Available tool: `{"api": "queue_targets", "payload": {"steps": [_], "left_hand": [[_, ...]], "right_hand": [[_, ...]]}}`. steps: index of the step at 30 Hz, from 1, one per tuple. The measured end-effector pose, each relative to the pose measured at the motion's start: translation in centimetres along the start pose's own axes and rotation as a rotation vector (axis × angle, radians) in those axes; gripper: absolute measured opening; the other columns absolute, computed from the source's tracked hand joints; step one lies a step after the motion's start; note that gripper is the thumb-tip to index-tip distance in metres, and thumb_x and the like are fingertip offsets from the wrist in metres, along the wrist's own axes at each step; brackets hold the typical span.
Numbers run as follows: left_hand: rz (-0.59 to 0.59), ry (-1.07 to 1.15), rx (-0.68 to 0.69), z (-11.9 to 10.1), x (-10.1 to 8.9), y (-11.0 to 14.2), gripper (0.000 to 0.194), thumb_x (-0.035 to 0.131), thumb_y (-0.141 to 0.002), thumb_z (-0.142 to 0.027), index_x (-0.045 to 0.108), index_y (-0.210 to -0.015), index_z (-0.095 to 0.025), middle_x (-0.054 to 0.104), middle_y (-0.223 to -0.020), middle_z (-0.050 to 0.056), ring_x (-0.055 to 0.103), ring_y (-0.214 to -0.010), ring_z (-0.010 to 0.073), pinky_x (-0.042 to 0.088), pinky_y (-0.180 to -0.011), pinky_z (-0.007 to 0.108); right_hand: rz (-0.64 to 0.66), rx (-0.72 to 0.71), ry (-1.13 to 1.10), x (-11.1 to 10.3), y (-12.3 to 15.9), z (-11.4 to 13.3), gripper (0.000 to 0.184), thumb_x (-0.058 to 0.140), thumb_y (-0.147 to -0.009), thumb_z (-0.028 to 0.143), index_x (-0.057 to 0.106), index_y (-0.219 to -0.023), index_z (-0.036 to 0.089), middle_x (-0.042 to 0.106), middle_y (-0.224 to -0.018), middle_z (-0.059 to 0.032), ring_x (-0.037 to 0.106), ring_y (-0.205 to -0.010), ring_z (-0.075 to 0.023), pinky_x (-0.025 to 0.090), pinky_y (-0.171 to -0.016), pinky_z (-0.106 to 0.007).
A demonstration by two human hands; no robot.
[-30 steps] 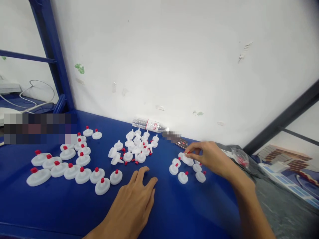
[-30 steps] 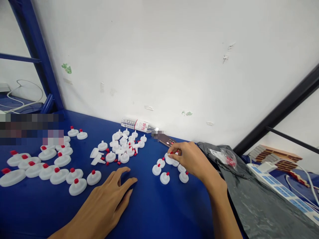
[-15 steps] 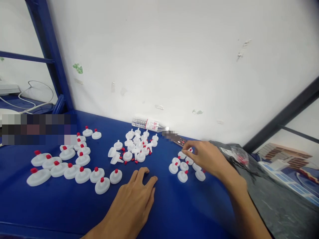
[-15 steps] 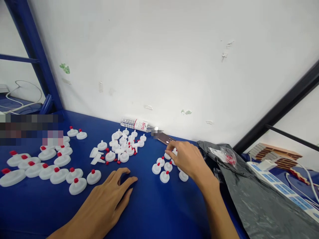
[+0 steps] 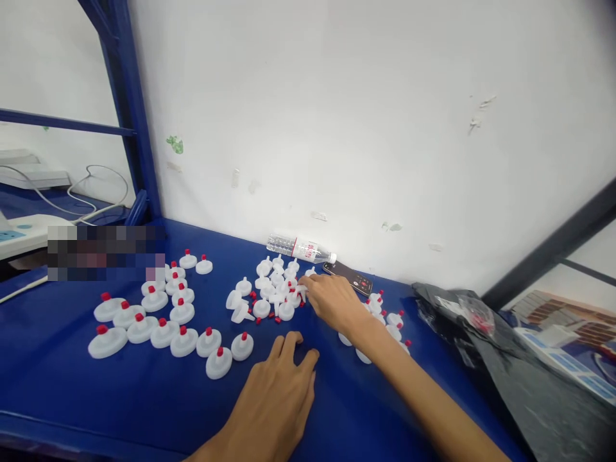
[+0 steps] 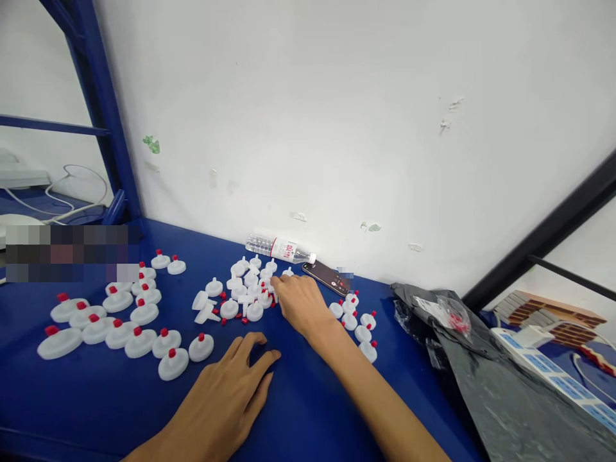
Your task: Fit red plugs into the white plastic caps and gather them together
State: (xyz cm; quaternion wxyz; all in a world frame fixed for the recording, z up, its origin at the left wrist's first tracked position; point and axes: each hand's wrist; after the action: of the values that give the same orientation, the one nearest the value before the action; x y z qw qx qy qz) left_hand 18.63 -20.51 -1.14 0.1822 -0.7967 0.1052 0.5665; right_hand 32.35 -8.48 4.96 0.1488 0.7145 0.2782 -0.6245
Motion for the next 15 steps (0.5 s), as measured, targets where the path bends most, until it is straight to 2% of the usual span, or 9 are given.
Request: {"api": "queue_targets", "payload": {"steps": [4, 6, 8, 10, 12, 14, 15], "left_hand": [[-0.002, -0.007, 0.006, -0.1, 0.1, 0.1, 0.039, 0.039, -0.099, -0.014, 0.062, -0.129, -0.025, 0.058, -0.137, 0.016, 0.063, -0.119, 0.0342, 0.064, -0.076, 0.046], [-0.035, 0.008, -0.007, -0.2, 0.2, 0.2, 0.050, 0.041, -0.098, -0.014, 0.050, -0.145, -0.028, 0.055, -0.140, 0.018, 0.067, -0.114, 0.0326, 0.064, -0.072, 0.044], [-0.108, 0.020, -0.047, -0.3, 0.4, 0.4, 0.063, 0.042, -0.098, -0.015, 0.028, -0.158, -0.030, 0.047, -0.147, 0.022, 0.073, -0.098, 0.0272, 0.064, -0.067, 0.040], [-0.192, 0.005, -0.093, -0.3, 0.6, 0.5, 0.069, 0.043, -0.099, -0.018, 0.015, -0.161, -0.031, 0.038, -0.153, 0.026, 0.074, -0.083, 0.0219, 0.063, -0.063, 0.037], [-0.229, -0.024, -0.105, -0.2, 0.7, 0.5, 0.069, 0.044, -0.100, -0.020, 0.013, -0.160, -0.033, 0.035, -0.154, 0.027, 0.074, -0.078, 0.0208, 0.061, -0.058, 0.034], [-0.201, -0.027, -0.072, 0.0, 0.7, 0.4, 0.072, 0.044, -0.098, -0.014, 0.015, -0.160, -0.035, 0.048, -0.145, 0.020, 0.075, -0.080, 0.0222, 0.060, -0.055, 0.031], [-0.174, -0.023, -0.045, 0.1, 0.6, 0.3, 0.074, 0.044, -0.096, -0.009, 0.017, -0.159, -0.036, 0.056, -0.135, 0.014, 0.075, -0.082, 0.0226, 0.060, -0.056, 0.030]], "right_hand": [[0.002, 0.071, -0.016, -0.9, 0.2, -0.8, 0.019, 0.054, -0.098, 0.017, 0.068, -0.111, 0.019, 0.078, -0.100, -0.0113, 0.074, -0.091, -0.0289, 0.047, -0.071, -0.033], [-0.012, 0.110, -0.054, -1.9, 1.1, -1.5, 0.019, 0.058, -0.098, 0.024, 0.068, -0.114, 0.021, 0.079, -0.102, -0.0090, 0.075, -0.087, -0.0265, 0.049, -0.071, -0.032], [-0.006, 0.122, -0.262, -3.1, 2.1, -2.2, 0.018, 0.064, -0.096, 0.030, 0.069, -0.113, 0.024, 0.079, -0.103, -0.0047, 0.075, -0.083, -0.0209, 0.052, -0.070, -0.029], [0.106, 0.088, -0.633, -3.9, 3.0, -2.4, 0.021, 0.070, -0.092, 0.036, 0.070, -0.108, 0.023, 0.079, -0.099, -0.0020, 0.074, -0.077, -0.0168, 0.054, -0.067, -0.026], [0.318, 0.009, -0.993, -4.1, 3.6, -2.3, 0.025, 0.076, -0.086, 0.039, 0.073, -0.103, 0.021, 0.080, -0.092, -0.0022, 0.074, -0.074, -0.0163, 0.055, -0.064, -0.024], [0.518, -0.080, -1.187, -3.9, 4.0, -2.1, 0.028, 0.080, -0.082, 0.039, 0.076, -0.101, 0.019, 0.079, -0.089, -0.0024, 0.074, -0.073, -0.0160, 0.056, -0.066, -0.025], [0.575, -0.112, -1.241, -3.7, 4.0, -2.0, 0.028, 0.081, -0.080, 0.038, 0.077, -0.100, 0.019, 0.079, -0.089, -0.0024, 0.074, -0.075, -0.0158, 0.056, -0.069, -0.025]]}}
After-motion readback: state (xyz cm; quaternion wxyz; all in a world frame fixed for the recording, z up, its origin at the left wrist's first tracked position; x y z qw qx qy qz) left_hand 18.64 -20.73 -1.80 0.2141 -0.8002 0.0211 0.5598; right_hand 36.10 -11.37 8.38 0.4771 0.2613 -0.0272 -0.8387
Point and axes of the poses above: each hand's wrist, its own y-axis away from the middle knuckle, its own x-axis out of the palm, z = x × y
